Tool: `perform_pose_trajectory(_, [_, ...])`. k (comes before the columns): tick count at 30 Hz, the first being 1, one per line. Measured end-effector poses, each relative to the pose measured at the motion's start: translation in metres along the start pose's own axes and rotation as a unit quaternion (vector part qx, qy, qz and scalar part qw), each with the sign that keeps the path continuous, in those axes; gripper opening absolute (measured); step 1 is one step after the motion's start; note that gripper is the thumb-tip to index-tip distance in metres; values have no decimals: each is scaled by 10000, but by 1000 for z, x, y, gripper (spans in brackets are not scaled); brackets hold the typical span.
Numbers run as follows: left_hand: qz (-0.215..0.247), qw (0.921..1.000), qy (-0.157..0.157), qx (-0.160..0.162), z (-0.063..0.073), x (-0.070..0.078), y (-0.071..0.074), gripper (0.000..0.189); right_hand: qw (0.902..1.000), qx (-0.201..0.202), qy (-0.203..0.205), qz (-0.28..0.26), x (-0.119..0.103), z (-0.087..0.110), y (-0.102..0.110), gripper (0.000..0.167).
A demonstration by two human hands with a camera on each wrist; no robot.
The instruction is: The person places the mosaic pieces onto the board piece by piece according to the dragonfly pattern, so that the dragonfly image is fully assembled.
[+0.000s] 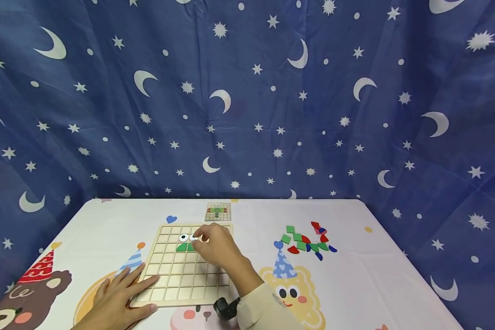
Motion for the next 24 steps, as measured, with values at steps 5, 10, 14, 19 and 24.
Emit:
perform_pose_trajectory(5, [17,10000,-3,41,1,-1,1,64,9990,-25,447,18,-18,14,17,16])
perform_pose_trajectory(10, [51,10000,-21,82,2,1,1,64,9962,205,841,-93,-30,32,44,15])
perform_pose_trajectory(14, [80,10000,6,53,1,2,0,65,9944,473,942,23,-33,46,66,19])
perform_pose_trajectory(19, [34,10000,23,26,1,2,1,65,9920,695,1021,251,-32,59,89,21])
perform_pose_trajectory(24, [31,10000,63,-36,2,1,2,66,9904,598,1149,482,-27,69,108,25])
Point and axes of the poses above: each hand's wrist, its own z-axis away from the middle knuckle, its own y-axis out of the back of the hand, x = y × z, the point moved 4 cm from there along -z, towards the middle knuckle, and after that the axes turned 14 degrees about -z, right-handed, at the moved point
